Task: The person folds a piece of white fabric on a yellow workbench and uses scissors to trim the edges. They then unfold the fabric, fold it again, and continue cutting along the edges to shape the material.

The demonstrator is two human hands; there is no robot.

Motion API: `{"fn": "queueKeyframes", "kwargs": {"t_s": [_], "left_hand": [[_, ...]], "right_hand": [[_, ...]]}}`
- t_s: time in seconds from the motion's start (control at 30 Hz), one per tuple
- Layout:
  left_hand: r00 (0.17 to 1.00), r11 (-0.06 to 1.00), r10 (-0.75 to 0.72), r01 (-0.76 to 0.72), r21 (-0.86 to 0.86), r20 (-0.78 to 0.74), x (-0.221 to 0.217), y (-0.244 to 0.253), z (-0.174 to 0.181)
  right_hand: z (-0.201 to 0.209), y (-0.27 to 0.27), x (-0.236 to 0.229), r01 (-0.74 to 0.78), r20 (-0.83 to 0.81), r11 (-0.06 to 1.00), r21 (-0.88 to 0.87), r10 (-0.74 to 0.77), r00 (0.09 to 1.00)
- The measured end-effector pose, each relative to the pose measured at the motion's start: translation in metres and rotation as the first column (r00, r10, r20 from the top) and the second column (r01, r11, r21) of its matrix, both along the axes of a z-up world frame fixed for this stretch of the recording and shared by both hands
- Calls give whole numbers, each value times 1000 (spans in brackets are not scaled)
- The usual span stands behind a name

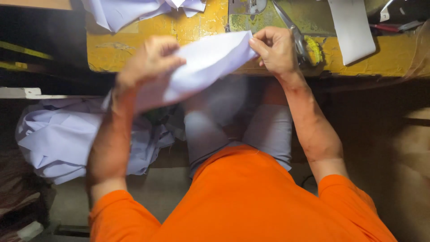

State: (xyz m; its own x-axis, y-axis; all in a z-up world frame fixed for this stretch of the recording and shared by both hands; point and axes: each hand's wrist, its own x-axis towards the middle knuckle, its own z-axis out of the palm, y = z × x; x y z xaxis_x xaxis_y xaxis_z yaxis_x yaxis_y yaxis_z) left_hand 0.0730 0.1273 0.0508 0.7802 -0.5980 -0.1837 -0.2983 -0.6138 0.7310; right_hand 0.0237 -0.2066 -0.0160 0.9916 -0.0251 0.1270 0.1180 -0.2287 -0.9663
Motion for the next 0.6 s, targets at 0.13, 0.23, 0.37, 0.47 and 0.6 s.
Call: {"fn": "queueKeyframes", "kwargs": {"t_s": [0.13,0.23,0.37,0.47,0.6], "left_hand": [[727,951,-52,-174,257,685,69,-20,-37],[514,971,124,-237,1,849,72,-83,-62],[550,943,1,-279,183,835,60,-145,-109],[682,962,123,-260,82,720,76,-165,-124],[701,972,179,-233,-16,690,87,-167,-125]], "right_hand": [[-5,16,25,196,-78,974,-113,-205,976],[-6,17,37,309,-11,840,-446,-350,937],[-27,9,46,350,69,773,-530,-372,926],[-44,4,50,382,135,756,-531,-369,919],[-51,-5,44,450,408,727,-518,-252,878]]}}
